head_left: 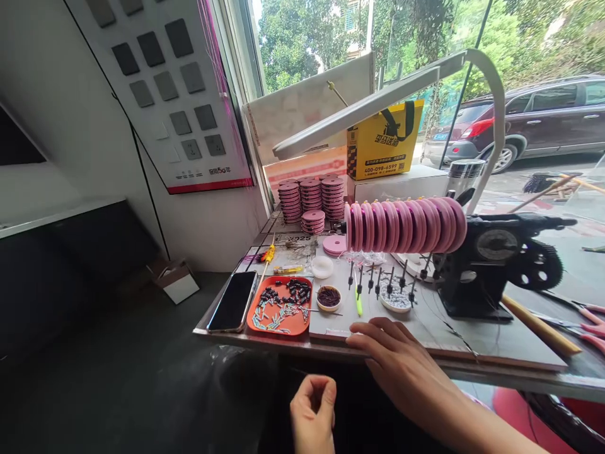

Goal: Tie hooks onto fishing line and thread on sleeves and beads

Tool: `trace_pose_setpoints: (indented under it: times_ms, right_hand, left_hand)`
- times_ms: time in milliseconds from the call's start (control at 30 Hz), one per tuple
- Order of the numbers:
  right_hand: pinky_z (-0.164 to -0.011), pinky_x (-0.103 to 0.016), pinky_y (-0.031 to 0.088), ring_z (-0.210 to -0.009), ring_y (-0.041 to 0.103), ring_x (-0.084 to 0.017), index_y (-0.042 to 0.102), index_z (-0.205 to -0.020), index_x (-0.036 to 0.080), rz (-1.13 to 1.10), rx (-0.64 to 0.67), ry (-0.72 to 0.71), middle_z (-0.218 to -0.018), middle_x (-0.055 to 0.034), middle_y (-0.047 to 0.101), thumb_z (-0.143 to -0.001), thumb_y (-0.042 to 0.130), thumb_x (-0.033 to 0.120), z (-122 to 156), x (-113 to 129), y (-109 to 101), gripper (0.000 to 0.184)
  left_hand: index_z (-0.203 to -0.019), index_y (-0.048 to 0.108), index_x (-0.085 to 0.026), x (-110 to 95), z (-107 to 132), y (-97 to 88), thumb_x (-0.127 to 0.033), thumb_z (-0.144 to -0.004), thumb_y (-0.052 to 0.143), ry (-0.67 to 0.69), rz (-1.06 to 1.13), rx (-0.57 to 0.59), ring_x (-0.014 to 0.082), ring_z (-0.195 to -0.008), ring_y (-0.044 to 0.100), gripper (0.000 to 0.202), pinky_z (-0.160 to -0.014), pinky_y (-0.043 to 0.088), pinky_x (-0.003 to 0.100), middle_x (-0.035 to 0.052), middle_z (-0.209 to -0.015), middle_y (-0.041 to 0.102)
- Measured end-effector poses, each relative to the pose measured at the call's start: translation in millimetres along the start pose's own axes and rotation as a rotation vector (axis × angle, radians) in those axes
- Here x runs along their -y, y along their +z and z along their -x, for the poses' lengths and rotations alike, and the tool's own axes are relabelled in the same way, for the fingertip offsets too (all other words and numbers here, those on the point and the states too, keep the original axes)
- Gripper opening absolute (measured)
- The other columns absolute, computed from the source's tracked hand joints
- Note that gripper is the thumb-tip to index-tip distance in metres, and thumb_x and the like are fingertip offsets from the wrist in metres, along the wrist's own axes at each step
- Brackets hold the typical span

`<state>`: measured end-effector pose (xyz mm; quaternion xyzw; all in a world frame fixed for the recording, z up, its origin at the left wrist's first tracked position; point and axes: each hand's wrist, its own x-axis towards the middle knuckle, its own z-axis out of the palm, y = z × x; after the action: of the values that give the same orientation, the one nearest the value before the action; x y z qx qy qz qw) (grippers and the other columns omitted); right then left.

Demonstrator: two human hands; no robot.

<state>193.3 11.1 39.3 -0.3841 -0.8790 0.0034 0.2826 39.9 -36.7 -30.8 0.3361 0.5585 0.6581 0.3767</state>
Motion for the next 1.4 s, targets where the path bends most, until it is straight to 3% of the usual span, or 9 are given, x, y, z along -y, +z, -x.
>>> trace_pose_setpoints:
  times_ms: [200, 400, 500, 667, 800, 900, 1067, 1233, 1400]
  right_hand:
    - [-0.076, -0.038, 0.053, -0.092, 0.058, -0.022, 0.056, -0.104, 0.019, -0.111, -0.046, -0.038, -0.106, -0.009, 0.064, -0.085, 0.041, 0.005, 3, 3, 1, 0.028]
    - [-0.076, -0.035, 0.053, -0.092, 0.06, -0.021, 0.055, -0.106, 0.022, -0.135, -0.12, -0.013, -0.108, -0.0088, 0.063, -0.087, 0.04, 0.007, 7, 3, 2, 0.029]
    - [-0.076, -0.032, 0.054, -0.093, 0.063, -0.019, 0.057, -0.104, 0.021, -0.143, -0.057, -0.045, -0.11, -0.0086, 0.064, -0.087, 0.038, 0.007, 8, 6, 2, 0.029]
    - [-0.077, -0.033, 0.053, -0.097, 0.064, -0.022, 0.057, -0.112, 0.022, -0.088, 0.193, -0.113, -0.124, -0.0077, 0.06, -0.082, 0.045, 0.003, 6, 14, 13, 0.038]
    - [-0.062, -0.03, 0.047, -0.074, 0.064, -0.02, 0.062, -0.101, 0.023, -0.043, 0.266, -0.087, -0.094, -0.0031, 0.069, -0.078, 0.058, 0.005, 2, 16, 24, 0.029]
    - [-0.057, -0.027, 0.04, -0.066, 0.061, -0.019, 0.063, -0.089, 0.023, -0.035, 0.274, -0.064, -0.077, 0.0004, 0.066, -0.078, 0.06, 0.005, 2, 17, 28, 0.021]
    - [-0.054, -0.026, 0.033, -0.063, 0.058, -0.016, 0.06, -0.075, 0.02, -0.029, 0.294, -0.039, -0.072, 0.0008, 0.063, -0.08, 0.058, 0.006, 5, 18, 27, 0.016]
    - [-0.056, -0.024, 0.035, -0.066, 0.059, -0.015, 0.06, -0.076, 0.019, -0.051, 0.299, -0.011, -0.076, 0.0007, 0.064, -0.077, 0.061, 0.004, 2, 19, 25, 0.015]
    - [-0.053, -0.023, 0.031, -0.063, 0.056, -0.013, 0.059, -0.069, 0.019, -0.071, 0.309, -0.014, -0.072, 0.0001, 0.061, -0.083, 0.058, 0.009, 1, 21, 22, 0.016]
  left_hand:
    - [-0.053, 0.06, -0.013, 8, 7, -12.1, -0.058, -0.052, 0.078, -0.057, 0.038, -0.008, 0.002, -0.036, 0.028, 0.049, -0.037, 0.017, 0.016, -0.0053, -0.05, 0.044]
    - [-0.053, 0.058, -0.013, 8, 9, -12.7, -0.06, -0.051, 0.078, -0.099, 0.075, -0.007, 0.0013, -0.035, 0.025, 0.051, -0.036, 0.015, 0.015, -0.0067, -0.047, 0.04]
    - [-0.054, 0.059, -0.013, 6, 9, -11.6, -0.059, -0.052, 0.078, -0.104, 0.085, 0.004, 0.0016, -0.035, 0.026, 0.05, -0.037, 0.015, 0.015, -0.0068, -0.046, 0.04]
    - [-0.055, 0.059, -0.013, 3, 9, -11.4, -0.059, -0.051, 0.078, -0.114, 0.088, 0.005, 0.0017, -0.036, 0.025, 0.05, -0.037, 0.016, 0.015, -0.0077, -0.045, 0.039]
    - [-0.056, 0.059, -0.013, 2, 8, -11.8, -0.06, -0.052, 0.077, -0.108, 0.074, 0.007, 0.0027, -0.038, 0.025, 0.05, -0.038, 0.016, 0.016, -0.0081, -0.046, 0.037]
    - [-0.056, 0.059, -0.013, 2, 7, -12.5, -0.059, -0.054, 0.077, -0.081, 0.055, 0.006, 0.0039, -0.04, 0.025, 0.049, -0.038, 0.017, 0.017, -0.007, -0.048, 0.039]
    - [-0.058, 0.062, -0.015, -1, 6, -14.0, -0.049, -0.061, 0.077, -0.006, 0.022, 0.01, 0.0079, -0.044, 0.031, 0.037, -0.039, 0.026, 0.02, -0.004, -0.054, 0.045]
    - [-0.057, 0.06, -0.017, -1, 7, -14.2, -0.047, -0.065, 0.074, 0.052, 0.004, 0.023, 0.0112, -0.05, 0.039, 0.034, -0.046, 0.034, 0.022, -0.0034, -0.055, 0.045]
    - [-0.058, 0.059, -0.017, -1, 7, -14.0, -0.044, -0.068, 0.073, 0.089, -0.015, 0.036, 0.0114, -0.052, 0.04, 0.032, -0.051, 0.034, 0.022, -0.0031, -0.058, 0.047]
